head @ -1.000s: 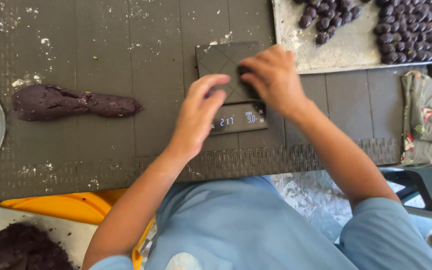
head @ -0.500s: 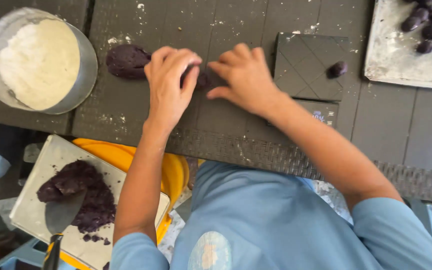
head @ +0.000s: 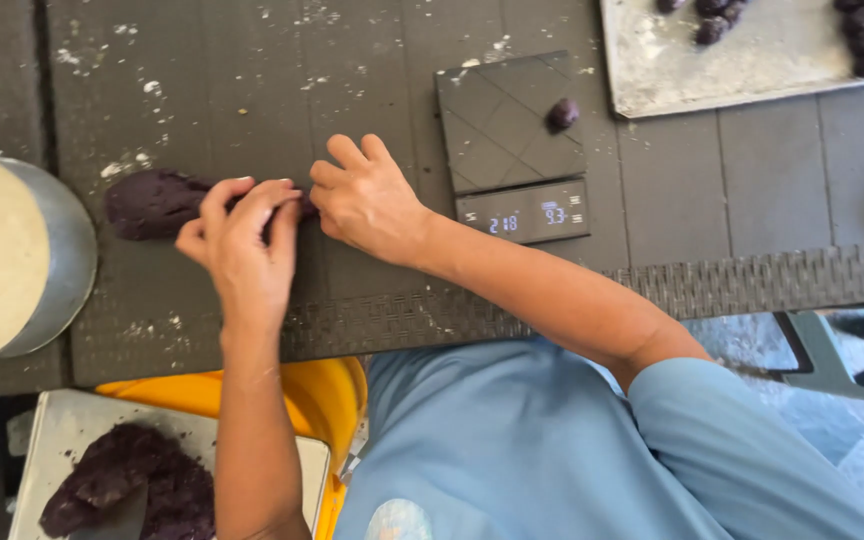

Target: Pinching off pieces of purple dough, rolling them into balls between palms, and weighing them on a digital scale.

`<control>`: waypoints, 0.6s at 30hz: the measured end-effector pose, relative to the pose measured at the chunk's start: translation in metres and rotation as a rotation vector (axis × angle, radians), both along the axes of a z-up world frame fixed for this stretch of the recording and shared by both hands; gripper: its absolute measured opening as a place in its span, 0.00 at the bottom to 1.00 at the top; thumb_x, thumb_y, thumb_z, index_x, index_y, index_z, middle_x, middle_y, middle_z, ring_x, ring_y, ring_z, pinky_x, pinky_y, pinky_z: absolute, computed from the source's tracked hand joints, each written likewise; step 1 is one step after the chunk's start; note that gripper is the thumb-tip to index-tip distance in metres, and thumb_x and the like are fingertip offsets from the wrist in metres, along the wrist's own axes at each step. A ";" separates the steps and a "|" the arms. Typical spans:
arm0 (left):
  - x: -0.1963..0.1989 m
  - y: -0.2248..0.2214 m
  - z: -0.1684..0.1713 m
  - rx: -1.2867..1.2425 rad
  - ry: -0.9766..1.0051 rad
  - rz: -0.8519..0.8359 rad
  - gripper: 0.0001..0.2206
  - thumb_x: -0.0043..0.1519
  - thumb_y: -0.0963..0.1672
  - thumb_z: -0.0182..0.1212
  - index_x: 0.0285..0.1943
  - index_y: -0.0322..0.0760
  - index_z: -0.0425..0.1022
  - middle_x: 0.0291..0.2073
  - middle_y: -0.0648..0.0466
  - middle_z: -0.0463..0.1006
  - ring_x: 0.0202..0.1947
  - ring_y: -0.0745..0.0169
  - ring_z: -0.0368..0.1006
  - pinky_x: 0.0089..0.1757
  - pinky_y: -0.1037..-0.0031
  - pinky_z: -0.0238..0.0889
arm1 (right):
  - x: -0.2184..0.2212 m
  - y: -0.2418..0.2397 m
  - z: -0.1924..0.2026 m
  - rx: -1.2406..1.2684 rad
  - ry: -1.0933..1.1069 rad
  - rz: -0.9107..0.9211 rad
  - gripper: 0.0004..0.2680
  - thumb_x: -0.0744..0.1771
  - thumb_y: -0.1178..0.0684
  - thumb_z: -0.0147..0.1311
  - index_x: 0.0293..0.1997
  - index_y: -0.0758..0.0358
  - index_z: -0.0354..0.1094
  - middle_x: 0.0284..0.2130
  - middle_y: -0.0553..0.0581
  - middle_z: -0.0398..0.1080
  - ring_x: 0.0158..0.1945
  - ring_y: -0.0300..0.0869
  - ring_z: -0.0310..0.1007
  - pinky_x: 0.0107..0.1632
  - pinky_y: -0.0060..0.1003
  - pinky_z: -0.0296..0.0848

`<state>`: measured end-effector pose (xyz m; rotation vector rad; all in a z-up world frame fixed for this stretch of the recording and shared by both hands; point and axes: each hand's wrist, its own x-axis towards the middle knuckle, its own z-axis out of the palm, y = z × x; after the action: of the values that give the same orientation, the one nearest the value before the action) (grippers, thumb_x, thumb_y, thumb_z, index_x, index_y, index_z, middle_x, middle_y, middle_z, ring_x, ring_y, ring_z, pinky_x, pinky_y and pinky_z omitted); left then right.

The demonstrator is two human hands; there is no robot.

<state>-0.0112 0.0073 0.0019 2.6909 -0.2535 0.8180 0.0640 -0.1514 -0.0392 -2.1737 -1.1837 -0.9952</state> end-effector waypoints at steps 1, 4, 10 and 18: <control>-0.003 0.003 0.001 0.007 0.054 0.029 0.03 0.66 0.43 0.65 0.44 0.52 0.78 0.45 0.71 0.79 0.54 0.69 0.65 0.50 0.67 0.44 | -0.004 -0.008 0.004 -0.017 0.025 0.020 0.04 0.59 0.55 0.49 0.20 0.56 0.65 0.23 0.48 0.57 0.32 0.42 0.52 0.32 0.38 0.50; -0.001 -0.015 0.024 -0.333 0.041 -0.014 0.11 0.73 0.44 0.49 0.64 0.45 0.69 0.53 0.58 0.76 0.55 0.62 0.68 0.51 0.69 0.52 | -0.020 -0.038 0.048 0.157 0.319 0.036 0.03 0.61 0.54 0.56 0.27 0.59 0.69 0.26 0.47 0.62 0.34 0.40 0.57 0.33 0.35 0.54; 0.008 -0.086 0.041 -1.681 0.209 -0.481 0.21 0.71 0.42 0.46 0.73 0.35 0.52 0.71 0.42 0.56 0.67 0.44 0.64 0.67 0.62 0.57 | -0.060 -0.046 0.070 -0.125 0.667 -0.026 0.19 0.71 0.45 0.32 0.73 0.52 0.48 0.72 0.50 0.50 0.69 0.47 0.53 0.59 0.43 0.53; 0.018 -0.116 0.010 -2.418 1.210 -0.775 0.38 0.58 0.59 0.44 0.76 0.48 0.44 0.73 0.45 0.48 0.72 0.30 0.41 0.67 0.49 0.35 | -0.068 -0.043 0.144 -0.495 0.398 0.111 0.37 0.57 0.16 0.11 0.72 0.36 0.39 0.72 0.53 0.39 0.74 0.54 0.30 0.66 0.64 0.20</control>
<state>0.0065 -0.1086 0.0120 0.2392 0.0805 -0.6541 -0.0043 -0.1943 0.1052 -2.4806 -1.4338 -0.2073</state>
